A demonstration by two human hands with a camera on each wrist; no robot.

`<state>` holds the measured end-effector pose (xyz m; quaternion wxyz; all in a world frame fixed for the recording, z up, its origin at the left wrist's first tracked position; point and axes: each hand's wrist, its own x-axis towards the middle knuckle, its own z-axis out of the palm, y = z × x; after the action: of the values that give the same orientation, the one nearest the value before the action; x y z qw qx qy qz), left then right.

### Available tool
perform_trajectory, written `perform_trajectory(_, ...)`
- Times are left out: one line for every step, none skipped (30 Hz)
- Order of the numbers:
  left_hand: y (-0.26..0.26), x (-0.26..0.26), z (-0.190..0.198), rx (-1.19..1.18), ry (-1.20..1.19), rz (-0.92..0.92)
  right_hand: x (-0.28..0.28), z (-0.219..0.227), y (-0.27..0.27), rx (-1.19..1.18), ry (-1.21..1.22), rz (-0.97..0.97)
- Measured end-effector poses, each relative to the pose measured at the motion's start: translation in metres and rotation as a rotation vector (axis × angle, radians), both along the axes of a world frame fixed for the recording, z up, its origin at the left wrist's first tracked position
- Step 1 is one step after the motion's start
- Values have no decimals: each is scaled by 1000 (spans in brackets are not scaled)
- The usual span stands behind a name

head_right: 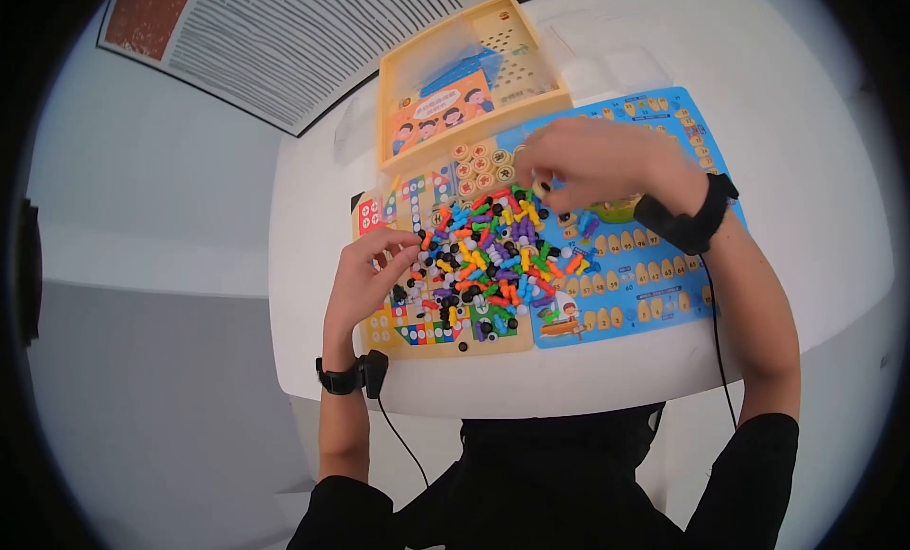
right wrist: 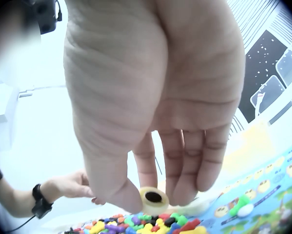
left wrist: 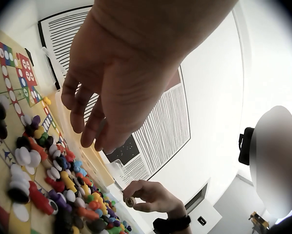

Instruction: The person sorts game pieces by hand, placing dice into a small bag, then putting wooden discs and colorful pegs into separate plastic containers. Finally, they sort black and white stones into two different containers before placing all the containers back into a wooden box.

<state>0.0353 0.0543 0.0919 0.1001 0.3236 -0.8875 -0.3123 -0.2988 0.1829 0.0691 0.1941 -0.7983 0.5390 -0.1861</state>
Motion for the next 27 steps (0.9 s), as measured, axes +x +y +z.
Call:
perform_trajectory(0,6,-2,9,23,20,-8,1,-4,-35,-137,-42)
perform_trajectory(-1,11,-5,13,14,8,-14,4,-7,-66,-271,-82)
perform_trajectory(-1,15,-9,18,8,-2,-18,4,-11,-50,-241,-58)
perform_trajectory(-2,18,-12,32,42,25,-20,1,-17,-102,-259,-155)
perform_trajectory(-2,21,-12,33,46,28,-21,-3,-23,-155,-276,-250)
perform_trajectory(-2,23,-13,34,48,30,-21,-10,-30,-139,-243,-223)
perform_trajectory(-2,27,-13,60,51,29,-20,-18,-38,-149,-250,-236)
perform_trajectory(-5,30,-16,73,78,49,-21,-24,-43,-161,-262,-251)
perform_trajectory(-7,33,-20,40,89,17,-13,-20,-46,-121,-224,-276)
perform_trajectory(-9,36,-22,3,97,-15,-13,-21,-50,-115,-207,-258)
perform_trajectory(-9,38,-25,10,115,-21,-13,-25,-55,-2,-177,-291)
perform_trajectory(-10,41,-26,10,128,-5,-14,-27,-60,107,-146,-325)
perform_trajectory(-9,42,-28,11,132,-9,-16,-28,-63,108,-134,-309)
perform_trajectory(-9,44,-29,11,136,-12,-18,-29,-64,38,-105,-277)
perform_trajectory(-9,46,-30,12,145,6,-16,-27,-64,-29,-79,-245)
perform_trajectory(-9,48,-31,-2,142,6,-15,-27,-62,-25,-73,-231)
perform_trajectory(-9,48,-31,-16,138,1,-16,-25,-58,-104,-128,-269)
perform_trajectory(-10,49,-32,-13,143,7,-17,-22,-56,-184,-183,-310)
perform_trajectory(-10,51,-32,-20,138,19,-23,-19,-53,-180,-177,-306)
perform_trajectory(-10,52,-34,-24,134,29,-32,-17,-49,-149,-75,-324)
perform_trajectory(-10,53,-36,-16,137,27,-36,-14,-44,-115,27,-343)
perform_trajectory(-11,54,-36,-5,101,25,-37,-14,-40,-113,31,-347)
perform_trajectory(-12,53,-36,1,63,24,-36,-13,-36,-9,3,-388)
perform_trajectory(-12,52,-37,1,63,22,-35,-13,-34,96,-29,-428)
perform_trajectory(-10,51,-41,-31,67,-16,-35,-16,-34,97,-30,-429)
perform_trajectory(-9,50,-42,-63,71,-53,-34,-21,-35,42,-1,-370)
perform_trajectory(-7,48,-41,-62,71,-52,-33,-25,-36,-13,27,-310)
